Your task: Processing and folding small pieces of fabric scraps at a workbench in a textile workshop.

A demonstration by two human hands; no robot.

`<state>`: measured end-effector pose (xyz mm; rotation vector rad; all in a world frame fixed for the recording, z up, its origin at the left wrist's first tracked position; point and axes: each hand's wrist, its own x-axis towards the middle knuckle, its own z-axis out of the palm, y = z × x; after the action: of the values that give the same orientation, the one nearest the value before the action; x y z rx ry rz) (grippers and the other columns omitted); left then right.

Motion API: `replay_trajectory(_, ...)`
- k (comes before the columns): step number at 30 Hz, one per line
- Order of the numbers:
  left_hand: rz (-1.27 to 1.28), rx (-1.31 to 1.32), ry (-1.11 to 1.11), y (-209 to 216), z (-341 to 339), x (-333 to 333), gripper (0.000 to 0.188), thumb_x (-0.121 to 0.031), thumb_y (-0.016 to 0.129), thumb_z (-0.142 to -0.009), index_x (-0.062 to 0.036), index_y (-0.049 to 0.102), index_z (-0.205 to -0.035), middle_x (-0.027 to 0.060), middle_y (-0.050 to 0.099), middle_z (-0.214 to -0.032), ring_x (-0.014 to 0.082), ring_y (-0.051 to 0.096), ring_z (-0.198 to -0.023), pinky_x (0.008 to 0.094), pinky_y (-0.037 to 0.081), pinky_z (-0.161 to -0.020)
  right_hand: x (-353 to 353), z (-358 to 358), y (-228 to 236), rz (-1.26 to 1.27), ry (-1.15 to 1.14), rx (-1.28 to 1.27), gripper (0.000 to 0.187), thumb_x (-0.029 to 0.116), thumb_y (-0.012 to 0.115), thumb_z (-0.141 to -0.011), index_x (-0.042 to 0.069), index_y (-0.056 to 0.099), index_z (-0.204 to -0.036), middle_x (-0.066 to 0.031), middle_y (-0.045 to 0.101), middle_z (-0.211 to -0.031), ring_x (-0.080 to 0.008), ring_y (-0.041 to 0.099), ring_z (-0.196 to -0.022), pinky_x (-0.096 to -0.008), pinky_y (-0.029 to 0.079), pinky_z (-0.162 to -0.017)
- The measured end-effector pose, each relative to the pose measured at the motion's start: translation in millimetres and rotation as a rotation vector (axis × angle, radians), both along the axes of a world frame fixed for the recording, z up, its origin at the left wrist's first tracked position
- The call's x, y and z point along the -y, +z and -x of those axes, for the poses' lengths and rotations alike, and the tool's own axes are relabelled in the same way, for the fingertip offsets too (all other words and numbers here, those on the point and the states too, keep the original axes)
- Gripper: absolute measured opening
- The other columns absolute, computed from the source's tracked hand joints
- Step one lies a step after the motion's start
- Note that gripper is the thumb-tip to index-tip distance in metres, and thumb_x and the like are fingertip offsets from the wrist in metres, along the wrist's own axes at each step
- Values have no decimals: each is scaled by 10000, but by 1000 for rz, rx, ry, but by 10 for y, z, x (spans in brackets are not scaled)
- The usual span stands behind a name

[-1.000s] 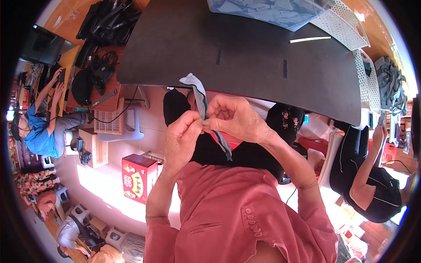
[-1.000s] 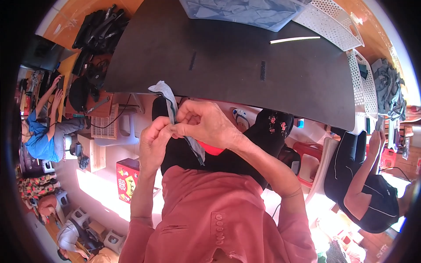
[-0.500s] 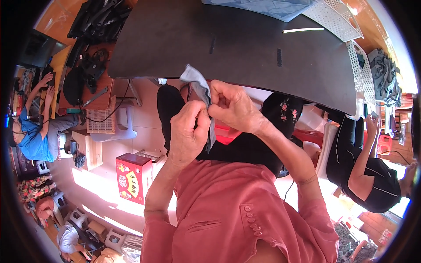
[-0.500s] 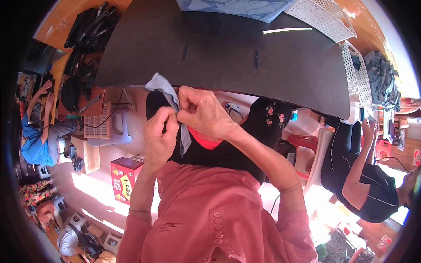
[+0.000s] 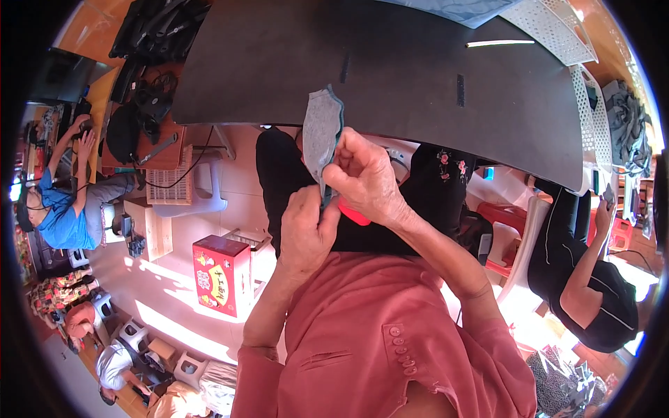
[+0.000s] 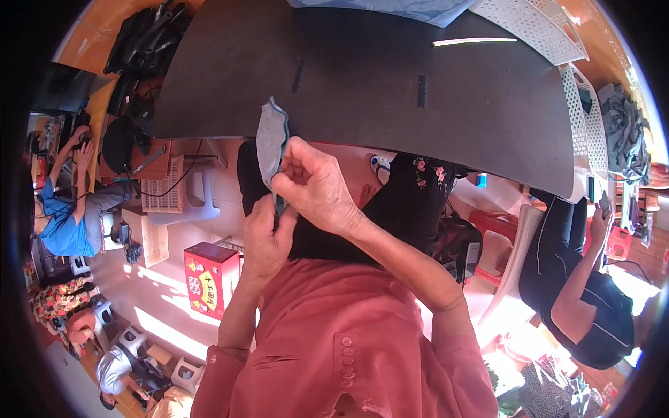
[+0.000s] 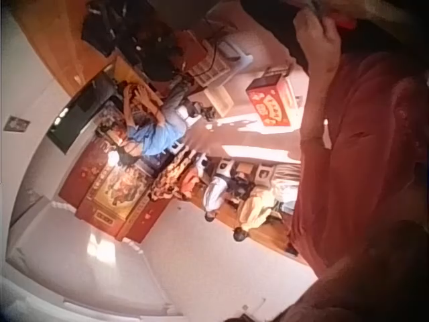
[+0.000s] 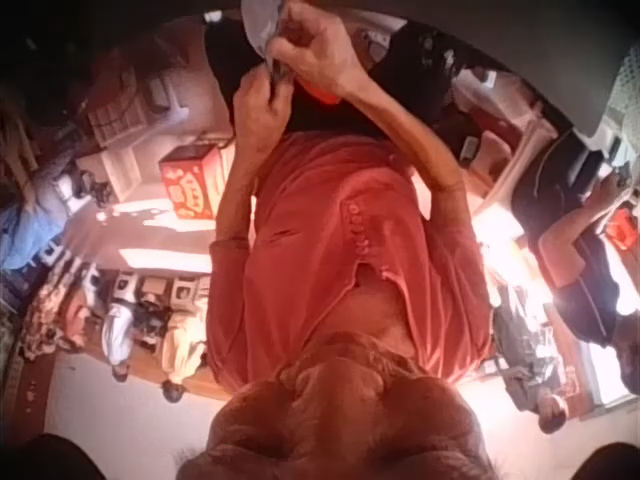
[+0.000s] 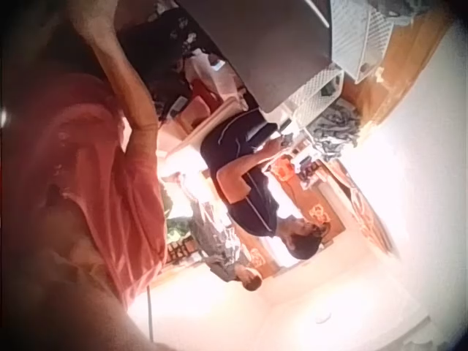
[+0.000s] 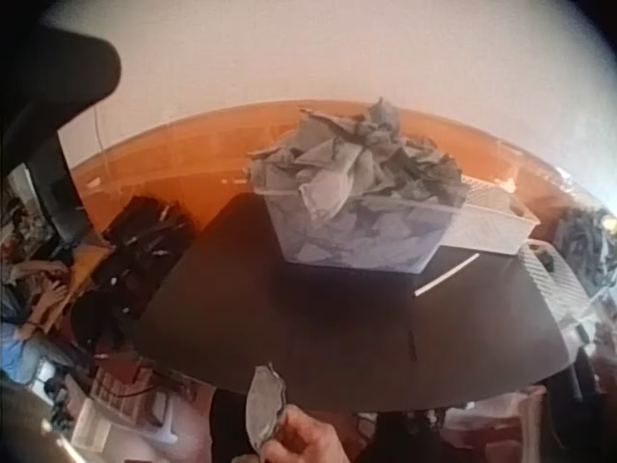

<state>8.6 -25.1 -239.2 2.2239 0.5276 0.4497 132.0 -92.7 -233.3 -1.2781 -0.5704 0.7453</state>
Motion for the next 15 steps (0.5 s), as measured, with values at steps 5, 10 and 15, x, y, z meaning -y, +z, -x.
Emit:
replay_trajectory(5, -55, 125, -250, 74, 132, 48, 87, -37, 572, -795, 21, 515, -827, 178, 508, -758, 358, 492, -700, 435, 387, -628, 11, 66, -52, 70, 116, 5, 137, -55, 591, -777, 47, 507, -810, 71, 493, -729, 15, 449, -643, -158, 396, -577)
replay_trajectory(10, -262, -43, -369, 99, 137, -91, 139, -75, 627, -782, 11, 531, -834, 138, 528, -758, 313, 502, -692, 416, 389, -639, -66, -17, -138, 116, 177, 101, 115, -37, 610, -784, 29, 517, -801, 62, 489, -636, 10, 443, -591, -173, 383, -521)
replay_trajectory(15, -261, -4, -274, 318, 32, -205, 211, -167, 683, -772, -9, 543, -776, 119, 536, -715, 284, 515, -686, 408, 391, -629, 23, -59, -149, 199, 158, 268, 90, -22, 620, -782, 2, 540, -815, 16, 546, -621, -5, 483, -581, -201, 416, -507)
